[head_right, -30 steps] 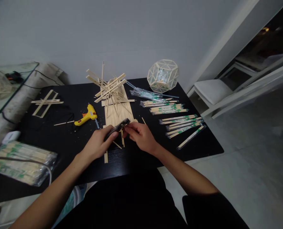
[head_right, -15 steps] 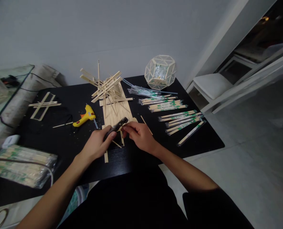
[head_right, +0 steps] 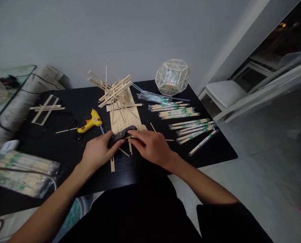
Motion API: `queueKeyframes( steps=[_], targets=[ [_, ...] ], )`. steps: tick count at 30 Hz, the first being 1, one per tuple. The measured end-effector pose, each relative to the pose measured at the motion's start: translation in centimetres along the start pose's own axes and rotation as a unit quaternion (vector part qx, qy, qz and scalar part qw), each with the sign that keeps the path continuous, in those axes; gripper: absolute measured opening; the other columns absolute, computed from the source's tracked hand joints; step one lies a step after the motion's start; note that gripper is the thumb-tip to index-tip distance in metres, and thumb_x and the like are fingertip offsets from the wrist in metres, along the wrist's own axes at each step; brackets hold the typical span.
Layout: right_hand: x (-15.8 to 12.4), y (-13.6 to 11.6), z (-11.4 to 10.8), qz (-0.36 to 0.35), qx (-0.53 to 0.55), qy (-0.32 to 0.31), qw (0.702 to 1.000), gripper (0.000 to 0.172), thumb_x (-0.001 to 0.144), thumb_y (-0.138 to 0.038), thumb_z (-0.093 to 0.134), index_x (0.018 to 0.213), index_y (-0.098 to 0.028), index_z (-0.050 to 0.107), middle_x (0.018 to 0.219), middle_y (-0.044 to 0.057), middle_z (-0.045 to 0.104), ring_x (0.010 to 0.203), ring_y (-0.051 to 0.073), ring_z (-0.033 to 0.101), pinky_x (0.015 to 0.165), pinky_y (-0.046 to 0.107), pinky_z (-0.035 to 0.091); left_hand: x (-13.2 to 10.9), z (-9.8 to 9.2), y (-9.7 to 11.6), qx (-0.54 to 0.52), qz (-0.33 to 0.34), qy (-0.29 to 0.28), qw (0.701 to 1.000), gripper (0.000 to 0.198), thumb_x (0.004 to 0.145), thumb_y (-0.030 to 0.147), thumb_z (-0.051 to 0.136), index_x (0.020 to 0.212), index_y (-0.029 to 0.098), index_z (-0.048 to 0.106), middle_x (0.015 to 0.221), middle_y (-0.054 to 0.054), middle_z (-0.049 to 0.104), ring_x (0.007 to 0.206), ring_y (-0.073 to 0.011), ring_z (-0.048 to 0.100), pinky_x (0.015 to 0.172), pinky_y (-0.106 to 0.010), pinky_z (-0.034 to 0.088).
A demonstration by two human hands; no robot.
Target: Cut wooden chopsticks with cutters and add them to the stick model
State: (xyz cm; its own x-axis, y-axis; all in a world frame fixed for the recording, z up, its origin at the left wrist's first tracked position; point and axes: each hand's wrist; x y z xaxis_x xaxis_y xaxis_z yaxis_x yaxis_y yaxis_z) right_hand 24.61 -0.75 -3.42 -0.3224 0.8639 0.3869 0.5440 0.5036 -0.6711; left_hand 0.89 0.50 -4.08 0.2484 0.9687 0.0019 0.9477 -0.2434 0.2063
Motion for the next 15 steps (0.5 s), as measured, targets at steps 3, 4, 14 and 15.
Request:
queueKeyframes(
  steps=[3,4,14,15],
  targets=[
    [0.1,0.5,0.9,-0.028,-0.087,-0.023,0.996,0.035,0.104,-0.038,0.057,0.13,-0.023,0.074,0.098,0.01,0.079,0.082,0.022,0.071,0.078,0.035,0.054,-0.1,-0.2,0.4,0.015,-0.005,0.0,1.0,0.059,0.095,0.077,0.038,0.091,0.022,0.058,0.082,-0.009,0.072,0.069,-0.0268,0.069,0.058,-0.031,0.035],
    [0.2,0.7,1.2,-0.033,-0.109,-0.025,0.993,0.035,0.105,-0.037,0.055,0.13,-0.022,0.074,0.094,0.01,0.079,0.081,0.022,0.071,0.075,0.035,0.054,-0.1,-0.2,0.5,0.02,-0.008,-0.003,1.0,0.06,0.095,0.078,0.037,0.091,0.022,0.058,0.082,-0.01,0.072,0.07,-0.0273,0.07,0.058,-0.031,0.035],
    [0.2,1.4,1.5,-0.049,-0.061,-0.036,0.996,0.022,0.102,-0.027,0.058,0.107,-0.019,0.078,0.098,0.011,0.081,0.088,0.024,0.075,0.081,0.036,0.055,-0.1,0.2,0.6,0.012,-0.018,-0.019,1.0,0.063,0.094,0.081,0.035,0.09,0.022,0.057,0.081,-0.01,0.072,0.07,-0.0279,0.07,0.058,-0.031,0.036],
    [0.1,1.3,1.4,-0.051,-0.045,-0.038,0.997,0.02,0.102,-0.026,0.058,0.105,-0.02,0.077,0.098,0.01,0.081,0.088,0.023,0.076,0.081,0.035,0.056,-0.1,0.2,0.4,0.006,-0.021,-0.017,1.0,0.062,0.094,0.08,0.036,0.089,0.022,0.057,0.08,-0.01,0.072,0.07,-0.0275,0.07,0.059,-0.031,0.036]
  ],
)
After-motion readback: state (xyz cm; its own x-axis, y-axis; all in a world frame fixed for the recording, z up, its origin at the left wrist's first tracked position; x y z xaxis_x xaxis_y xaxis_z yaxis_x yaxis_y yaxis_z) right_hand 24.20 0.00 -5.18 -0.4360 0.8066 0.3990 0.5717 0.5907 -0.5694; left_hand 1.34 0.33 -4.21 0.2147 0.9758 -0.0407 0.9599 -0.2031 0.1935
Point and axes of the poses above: each hand's wrist, its own x-axis towards the middle knuckle, its own z-axis out of the palm, y = z × x
